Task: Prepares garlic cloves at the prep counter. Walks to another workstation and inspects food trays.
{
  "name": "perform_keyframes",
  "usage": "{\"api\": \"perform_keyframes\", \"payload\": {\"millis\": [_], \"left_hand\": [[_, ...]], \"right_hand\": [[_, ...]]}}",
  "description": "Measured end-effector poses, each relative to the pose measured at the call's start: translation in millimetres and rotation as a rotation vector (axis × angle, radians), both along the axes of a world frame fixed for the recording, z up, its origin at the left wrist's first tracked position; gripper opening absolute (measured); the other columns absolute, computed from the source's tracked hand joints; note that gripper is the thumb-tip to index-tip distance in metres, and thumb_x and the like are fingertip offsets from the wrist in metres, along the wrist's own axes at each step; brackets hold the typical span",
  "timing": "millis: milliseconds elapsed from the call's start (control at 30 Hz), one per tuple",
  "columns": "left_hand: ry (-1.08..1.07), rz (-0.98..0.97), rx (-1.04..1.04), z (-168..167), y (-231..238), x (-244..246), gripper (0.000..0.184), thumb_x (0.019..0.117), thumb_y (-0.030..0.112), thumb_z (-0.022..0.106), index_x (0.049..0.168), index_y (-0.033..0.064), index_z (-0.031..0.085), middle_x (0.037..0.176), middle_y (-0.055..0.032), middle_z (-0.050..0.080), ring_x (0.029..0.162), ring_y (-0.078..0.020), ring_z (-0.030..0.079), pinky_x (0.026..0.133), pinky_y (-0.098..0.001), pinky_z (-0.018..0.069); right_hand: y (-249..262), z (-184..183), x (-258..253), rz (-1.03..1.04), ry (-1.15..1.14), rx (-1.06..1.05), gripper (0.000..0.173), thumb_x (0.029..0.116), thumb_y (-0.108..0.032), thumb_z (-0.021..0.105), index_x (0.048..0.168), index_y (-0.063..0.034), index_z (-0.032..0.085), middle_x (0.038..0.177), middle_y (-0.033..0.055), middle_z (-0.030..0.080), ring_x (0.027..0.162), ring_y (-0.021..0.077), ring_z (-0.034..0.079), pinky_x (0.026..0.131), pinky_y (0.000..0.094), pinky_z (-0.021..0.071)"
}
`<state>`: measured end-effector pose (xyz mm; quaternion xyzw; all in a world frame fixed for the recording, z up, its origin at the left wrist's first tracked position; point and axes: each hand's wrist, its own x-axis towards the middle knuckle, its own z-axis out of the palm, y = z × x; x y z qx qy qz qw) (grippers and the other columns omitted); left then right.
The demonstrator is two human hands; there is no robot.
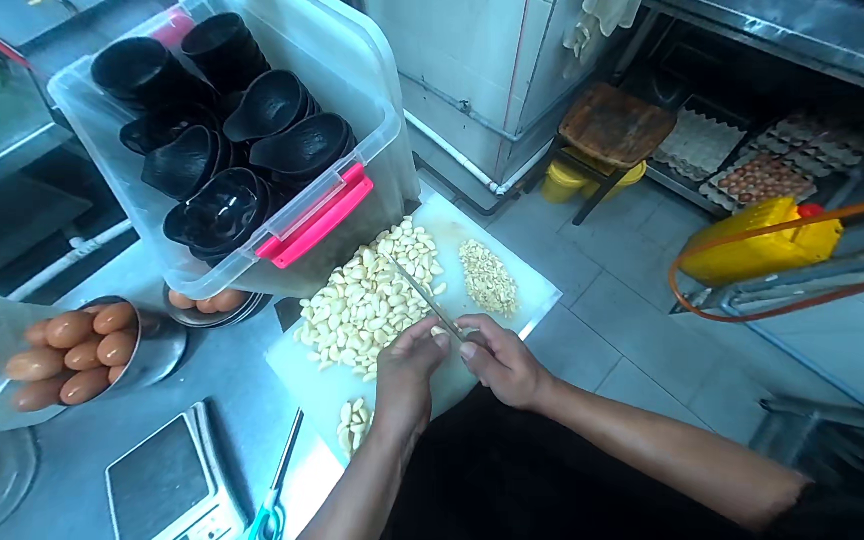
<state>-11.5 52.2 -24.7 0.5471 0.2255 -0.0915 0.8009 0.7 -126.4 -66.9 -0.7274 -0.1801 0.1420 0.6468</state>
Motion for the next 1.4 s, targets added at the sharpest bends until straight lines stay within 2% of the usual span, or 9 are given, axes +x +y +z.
{"api": "perform_keyframes", "payload": {"millis": [100,233,400,567,767,1033,1200,1333,1400], "left_hand": [[-0.044,-0.027,-0.002,-1,5,-2,0.041,0.0922,-0.010,0.063,0.131,0.0026,0.065,0.116,-0.0198,0.067,0.090,-0.0282,0.072,0.083,-0.0416,0.0630],[-0.117,-0.049,0.033,-13,9,-5,0.024,0.0858,-0.006,0.067,0.110,-0.0020,0.069,0.096,-0.0184,0.071,0.083,-0.0230,0.069,0.080,-0.0382,0.0599],[-0.090,-0.078,-0.063,-12,11,-8,0.028,0.0949,-0.004,0.060,0.121,-0.0061,0.069,0.099,-0.0214,0.072,0.082,-0.0210,0.071,0.081,-0.0350,0.0606],[-0.087,-0.157,-0.098,-15,14,-8,0.022,0.0983,0.001,0.058,0.114,-0.0060,0.071,0.093,-0.0193,0.071,0.080,-0.0202,0.070,0.079,-0.0344,0.0605],[-0.095,-0.169,-0.073,-15,13,-9,0.019,0.0987,0.001,0.054,0.105,-0.0061,0.071,0.086,-0.0169,0.071,0.077,-0.0192,0.069,0.078,-0.0351,0.0605],[-0.092,-0.171,-0.063,-14,14,-10,0.019,0.0986,0.001,0.056,0.106,-0.0061,0.072,0.085,-0.0164,0.070,0.076,-0.0192,0.069,0.077,-0.0341,0.0605],[-0.108,-0.220,-0.038,-14,15,-10,0.018,0.0987,0.002,0.056,0.102,-0.0053,0.072,0.084,-0.0151,0.071,0.076,-0.0180,0.069,0.077,-0.0333,0.0602],[-0.101,-0.297,-0.016,-12,14,-11,0.018,0.0997,0.004,0.056,0.100,-0.0046,0.072,0.086,-0.0136,0.071,0.078,-0.0175,0.069,0.079,-0.0327,0.0598],[-0.079,-0.316,-0.031,-13,15,-12,0.019,0.1004,0.003,0.056,0.105,-0.0058,0.072,0.089,-0.0149,0.071,0.080,-0.0186,0.069,0.081,-0.0334,0.0596]], "right_hand": [[-7,2,1,0.056,-0.003,0.023,0.042,0.1075,-0.034,0.048,0.138,-0.0071,0.053,0.069,0.0007,0.058,0.056,0.0075,0.054,0.054,0.0261,0.0497],[-9,5,1,0.153,-0.108,-0.030,0.048,0.1074,-0.037,0.048,0.148,-0.0101,0.049,0.068,0.0010,0.055,0.056,0.0084,0.051,0.053,0.0287,0.0480],[-9,5,2,0.170,-0.181,-0.066,0.050,0.1075,-0.035,0.048,0.150,-0.0087,0.047,0.067,0.0020,0.055,0.055,0.0084,0.050,0.052,0.0281,0.0470],[-7,8,3,0.161,-0.197,-0.090,0.049,0.1078,-0.035,0.048,0.152,-0.0141,0.047,0.068,0.0015,0.056,0.056,0.0088,0.051,0.053,0.0290,0.0484],[-8,7,2,0.163,-0.221,-0.093,0.049,0.1076,-0.035,0.048,0.151,-0.0130,0.047,0.067,0.0014,0.055,0.055,0.0090,0.051,0.052,0.0292,0.0480],[-7,9,2,0.167,-0.228,-0.105,0.049,0.1078,-0.035,0.048,0.151,-0.0113,0.047,0.068,0.0017,0.056,0.055,0.0084,0.051,0.052,0.0283,0.0480],[-8,8,2,0.174,-0.203,-0.116,0.048,0.1082,-0.036,0.047,0.148,-0.0099,0.049,0.070,0.0021,0.057,0.058,0.0094,0.054,0.055,0.0301,0.0504],[-6,4,2,0.144,-0.155,-0.109,0.040,0.1080,-0.033,0.048,0.136,-0.0052,0.054,0.074,0.0028,0.062,0.061,0.0092,0.058,0.059,0.0296,0.0532],[-5,0,3,0.116,-0.097,-0.105,0.038,0.1077,-0.034,0.048,0.131,-0.0046,0.056,0.074,0.0023,0.062,0.060,0.0092,0.058,0.058,0.0291,0.0529]]}}
